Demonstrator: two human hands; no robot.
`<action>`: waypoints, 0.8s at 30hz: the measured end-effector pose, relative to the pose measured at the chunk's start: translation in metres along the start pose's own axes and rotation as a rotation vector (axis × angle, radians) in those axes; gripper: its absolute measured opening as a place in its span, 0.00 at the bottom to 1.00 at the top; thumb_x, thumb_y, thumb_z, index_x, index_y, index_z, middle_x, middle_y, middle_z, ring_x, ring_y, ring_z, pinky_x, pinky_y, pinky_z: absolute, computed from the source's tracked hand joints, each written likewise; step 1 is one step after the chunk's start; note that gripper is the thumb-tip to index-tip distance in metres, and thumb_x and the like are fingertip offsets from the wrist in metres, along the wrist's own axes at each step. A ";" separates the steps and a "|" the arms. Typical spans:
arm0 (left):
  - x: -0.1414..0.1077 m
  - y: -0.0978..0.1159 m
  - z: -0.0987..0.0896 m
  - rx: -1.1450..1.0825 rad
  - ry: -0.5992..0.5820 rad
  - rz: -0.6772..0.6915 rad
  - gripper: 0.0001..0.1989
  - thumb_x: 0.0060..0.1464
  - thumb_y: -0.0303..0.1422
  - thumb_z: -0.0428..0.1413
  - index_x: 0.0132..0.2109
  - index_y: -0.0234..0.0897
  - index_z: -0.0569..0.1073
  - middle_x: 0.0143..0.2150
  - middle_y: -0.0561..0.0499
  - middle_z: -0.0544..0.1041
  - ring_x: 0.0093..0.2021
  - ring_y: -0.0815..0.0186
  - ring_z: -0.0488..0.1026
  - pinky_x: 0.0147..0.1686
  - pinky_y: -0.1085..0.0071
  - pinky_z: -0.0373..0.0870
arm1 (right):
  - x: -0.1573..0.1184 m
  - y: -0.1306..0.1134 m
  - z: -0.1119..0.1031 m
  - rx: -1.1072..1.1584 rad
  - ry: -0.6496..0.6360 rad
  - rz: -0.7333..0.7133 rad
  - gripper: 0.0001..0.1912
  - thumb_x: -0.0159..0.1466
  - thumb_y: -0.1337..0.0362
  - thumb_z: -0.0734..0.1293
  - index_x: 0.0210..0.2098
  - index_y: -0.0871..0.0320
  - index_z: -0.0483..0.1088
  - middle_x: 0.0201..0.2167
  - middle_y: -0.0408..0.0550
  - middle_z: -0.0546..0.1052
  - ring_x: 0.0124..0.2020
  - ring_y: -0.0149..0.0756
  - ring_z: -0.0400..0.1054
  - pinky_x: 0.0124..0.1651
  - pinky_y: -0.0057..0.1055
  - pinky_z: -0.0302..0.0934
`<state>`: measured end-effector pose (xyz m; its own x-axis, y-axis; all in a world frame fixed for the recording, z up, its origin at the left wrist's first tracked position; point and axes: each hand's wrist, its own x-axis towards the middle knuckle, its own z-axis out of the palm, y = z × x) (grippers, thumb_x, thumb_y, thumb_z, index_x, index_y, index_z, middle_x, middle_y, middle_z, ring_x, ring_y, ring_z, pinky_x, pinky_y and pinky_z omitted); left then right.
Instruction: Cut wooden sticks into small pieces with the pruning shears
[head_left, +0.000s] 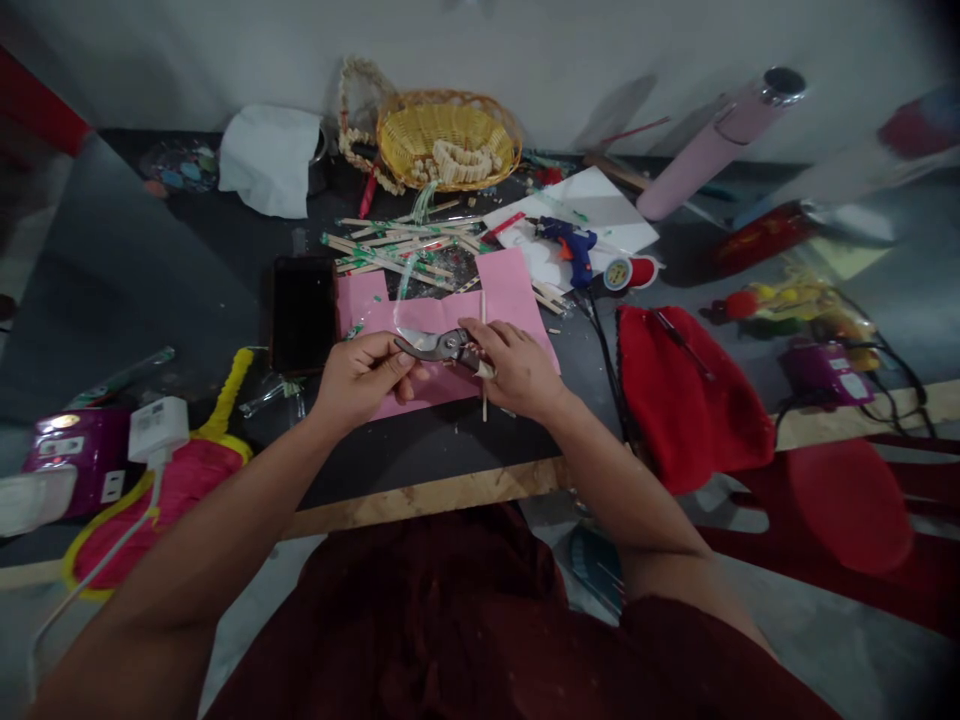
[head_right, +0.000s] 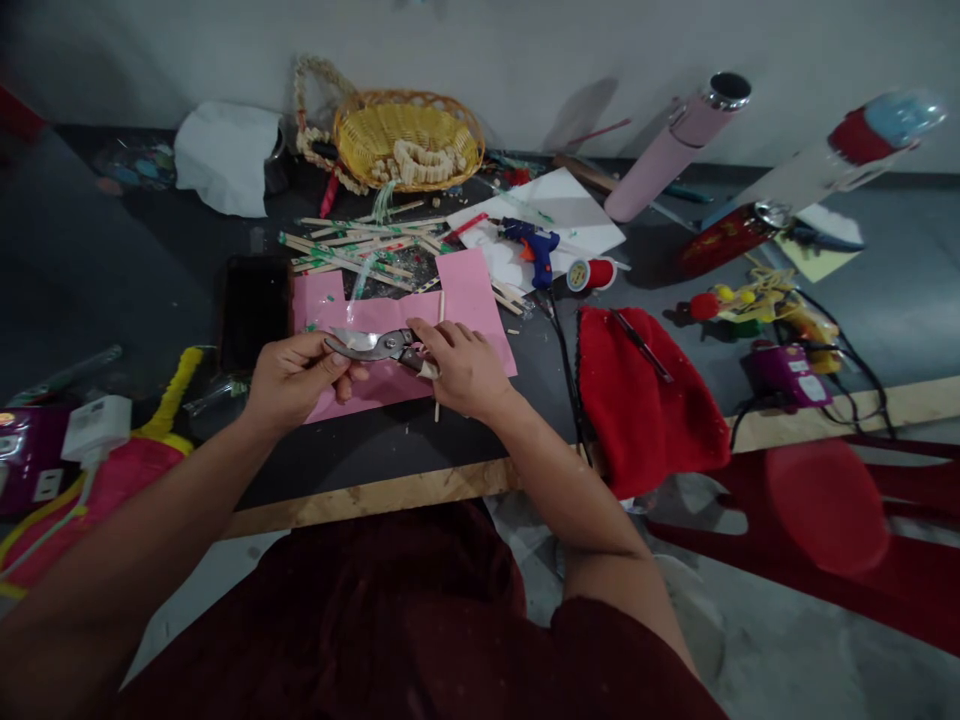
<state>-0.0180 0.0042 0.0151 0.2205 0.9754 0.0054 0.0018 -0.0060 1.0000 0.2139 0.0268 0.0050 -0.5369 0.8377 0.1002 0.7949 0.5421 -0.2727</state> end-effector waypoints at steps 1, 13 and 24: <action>0.000 -0.001 0.000 -0.018 -0.009 -0.010 0.12 0.55 0.38 0.59 0.30 0.32 0.75 0.23 0.49 0.77 0.18 0.71 0.71 0.20 0.76 0.68 | -0.001 -0.001 0.000 0.006 0.005 0.002 0.30 0.61 0.68 0.61 0.63 0.57 0.55 0.48 0.55 0.72 0.47 0.45 0.65 0.47 0.38 0.61; 0.000 0.000 0.000 -0.171 -0.041 -0.056 0.11 0.53 0.37 0.61 0.30 0.31 0.75 0.27 0.47 0.80 0.17 0.72 0.70 0.17 0.76 0.69 | 0.000 0.002 -0.002 -0.046 -0.026 -0.029 0.34 0.61 0.66 0.61 0.65 0.59 0.51 0.52 0.57 0.69 0.50 0.48 0.63 0.49 0.41 0.60; 0.000 0.004 -0.002 -0.296 -0.139 -0.207 0.15 0.47 0.41 0.65 0.31 0.31 0.76 0.23 0.49 0.78 0.12 0.72 0.68 0.12 0.77 0.66 | -0.003 0.006 -0.003 0.004 -0.006 -0.051 0.30 0.61 0.66 0.61 0.63 0.57 0.56 0.47 0.55 0.72 0.45 0.44 0.66 0.47 0.38 0.61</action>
<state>-0.0195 0.0048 0.0188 0.3754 0.9098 -0.1771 -0.2167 0.2719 0.9376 0.2213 0.0282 0.0059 -0.5785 0.8084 0.1088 0.7651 0.5840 -0.2713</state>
